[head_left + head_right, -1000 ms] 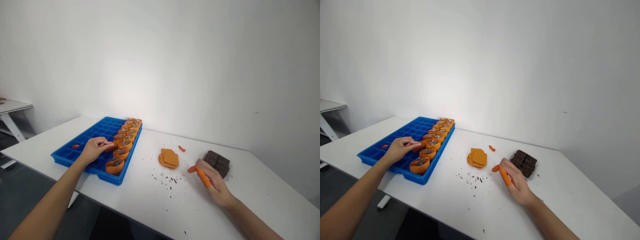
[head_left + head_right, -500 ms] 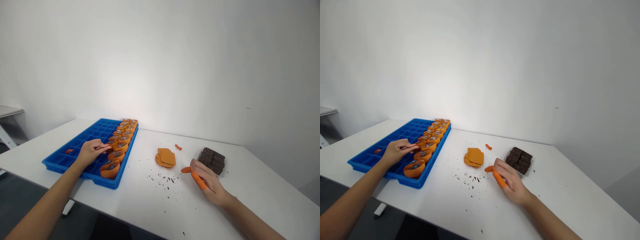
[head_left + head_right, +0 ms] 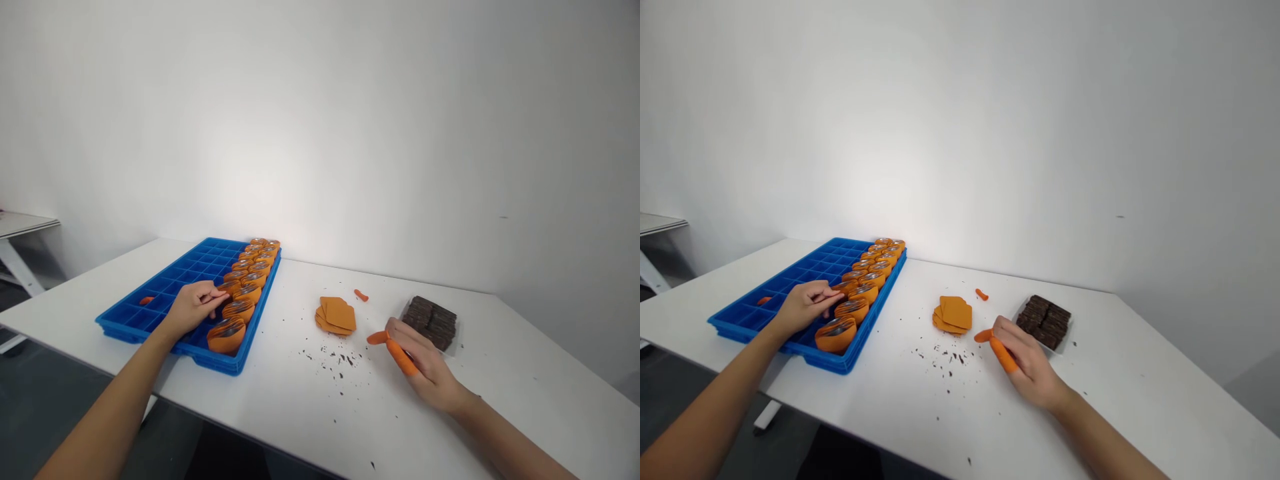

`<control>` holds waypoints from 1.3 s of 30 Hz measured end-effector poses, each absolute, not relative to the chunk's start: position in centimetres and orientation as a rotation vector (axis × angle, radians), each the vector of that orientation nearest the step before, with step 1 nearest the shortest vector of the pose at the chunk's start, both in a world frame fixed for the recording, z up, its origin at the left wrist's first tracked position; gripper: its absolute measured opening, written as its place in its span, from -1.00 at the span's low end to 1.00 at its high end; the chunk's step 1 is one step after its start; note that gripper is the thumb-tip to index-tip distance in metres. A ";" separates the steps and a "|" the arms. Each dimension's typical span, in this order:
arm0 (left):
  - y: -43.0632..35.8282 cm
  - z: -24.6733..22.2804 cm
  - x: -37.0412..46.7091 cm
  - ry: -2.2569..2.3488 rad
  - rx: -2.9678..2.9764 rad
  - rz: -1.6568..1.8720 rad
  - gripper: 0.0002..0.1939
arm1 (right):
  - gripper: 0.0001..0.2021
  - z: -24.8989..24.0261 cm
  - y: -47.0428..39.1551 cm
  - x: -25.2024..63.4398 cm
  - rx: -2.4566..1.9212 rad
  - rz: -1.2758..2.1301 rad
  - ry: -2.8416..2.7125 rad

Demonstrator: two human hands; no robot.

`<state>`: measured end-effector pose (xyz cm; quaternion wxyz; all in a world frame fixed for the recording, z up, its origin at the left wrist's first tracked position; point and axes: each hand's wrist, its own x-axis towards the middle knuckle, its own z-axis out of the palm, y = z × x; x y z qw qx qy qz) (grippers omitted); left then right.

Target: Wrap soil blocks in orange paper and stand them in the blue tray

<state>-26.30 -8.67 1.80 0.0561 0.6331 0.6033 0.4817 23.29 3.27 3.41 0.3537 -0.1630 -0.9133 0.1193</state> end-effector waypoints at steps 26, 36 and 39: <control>-6.6 6.4 -28.5 1.775 1.878 0.864 -0.61 | -0.55 3.0 3.2 23.3 -0.526 0.290 -2.392; -6.0 7.4 -27.5 1.860 1.991 0.722 -0.75 | -0.57 2.8 3.3 23.3 -0.511 0.308 -2.399; -6.4 6.9 -27.6 1.889 2.084 0.773 -0.73 | -0.57 2.7 3.3 23.3 -0.521 0.305 -2.397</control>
